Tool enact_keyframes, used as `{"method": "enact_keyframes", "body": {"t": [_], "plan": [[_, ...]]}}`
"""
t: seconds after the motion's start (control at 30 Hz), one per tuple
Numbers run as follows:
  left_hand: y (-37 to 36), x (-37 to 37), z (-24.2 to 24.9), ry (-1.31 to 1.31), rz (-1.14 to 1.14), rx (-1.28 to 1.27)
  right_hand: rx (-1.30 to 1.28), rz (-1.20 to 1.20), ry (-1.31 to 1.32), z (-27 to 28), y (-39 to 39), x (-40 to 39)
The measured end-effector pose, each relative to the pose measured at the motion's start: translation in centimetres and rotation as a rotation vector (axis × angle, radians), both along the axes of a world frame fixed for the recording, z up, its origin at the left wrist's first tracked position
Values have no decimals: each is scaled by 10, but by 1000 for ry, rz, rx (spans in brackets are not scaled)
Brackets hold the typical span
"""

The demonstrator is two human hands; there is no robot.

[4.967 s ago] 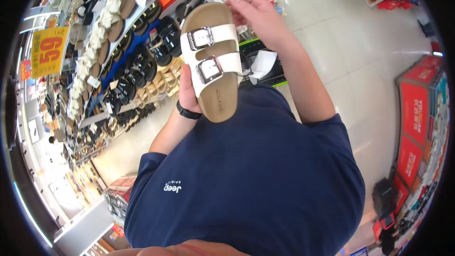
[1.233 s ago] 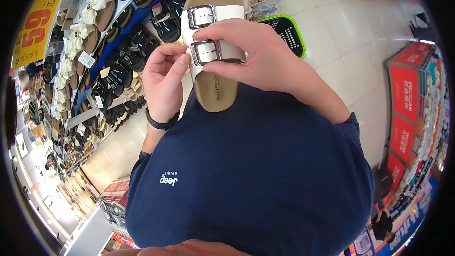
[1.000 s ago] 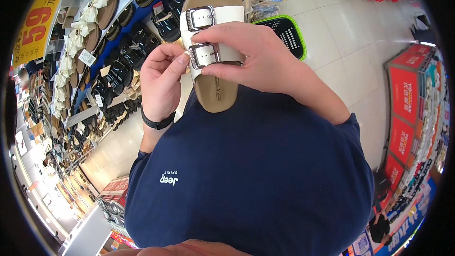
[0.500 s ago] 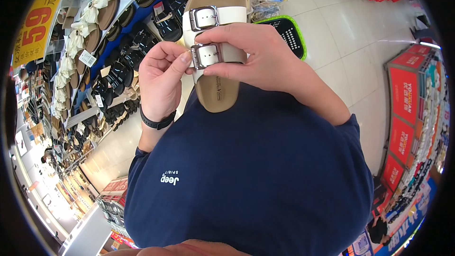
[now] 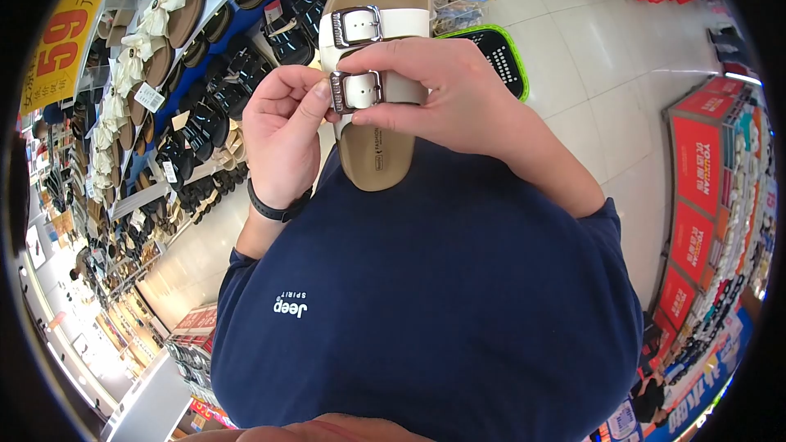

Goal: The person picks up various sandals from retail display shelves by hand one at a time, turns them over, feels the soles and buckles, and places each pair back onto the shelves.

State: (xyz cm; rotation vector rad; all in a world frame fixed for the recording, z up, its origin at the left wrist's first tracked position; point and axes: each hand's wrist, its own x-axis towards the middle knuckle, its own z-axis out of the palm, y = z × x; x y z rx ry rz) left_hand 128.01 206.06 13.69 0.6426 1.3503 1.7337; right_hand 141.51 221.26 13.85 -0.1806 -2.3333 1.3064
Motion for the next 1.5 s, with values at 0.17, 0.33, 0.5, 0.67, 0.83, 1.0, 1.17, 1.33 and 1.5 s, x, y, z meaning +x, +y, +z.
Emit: {"method": "enact_keyframes", "body": {"t": [0.17, 0.33, 0.5, 0.67, 0.83, 1.0, 1.17, 1.33, 1.5], "plan": [[-2, -7, 0, 4, -37, -24, -42, 0, 10, -2, 1, 1], [-7, -9, 4, -22, -61, -62, -68, 29, 31, -5, 3, 4], [-12, -19, 3, -74, -170, -112, -61, 63, 18, -4, 2, 4], [-14, -20, 6, -46, -206, -129, -57, 78, -4, -1, 2, 3], [-8, -13, 1, -47, -174, -17, -66, 84, -20, 0, 0, 2], [-7, -9, 12, 45, -157, -52, -83, 52, 75, -7, -2, -2], [-4, -1, -4, 462, 40, 29, -53, -1, 115, -13, 1, -6], [-4, 4, -8, 436, 91, 49, -141, -16, 61, -15, -1, -6], [4, 0, -22, 726, 110, 88, -340, 42, -27, 1, 4, -7]]}}
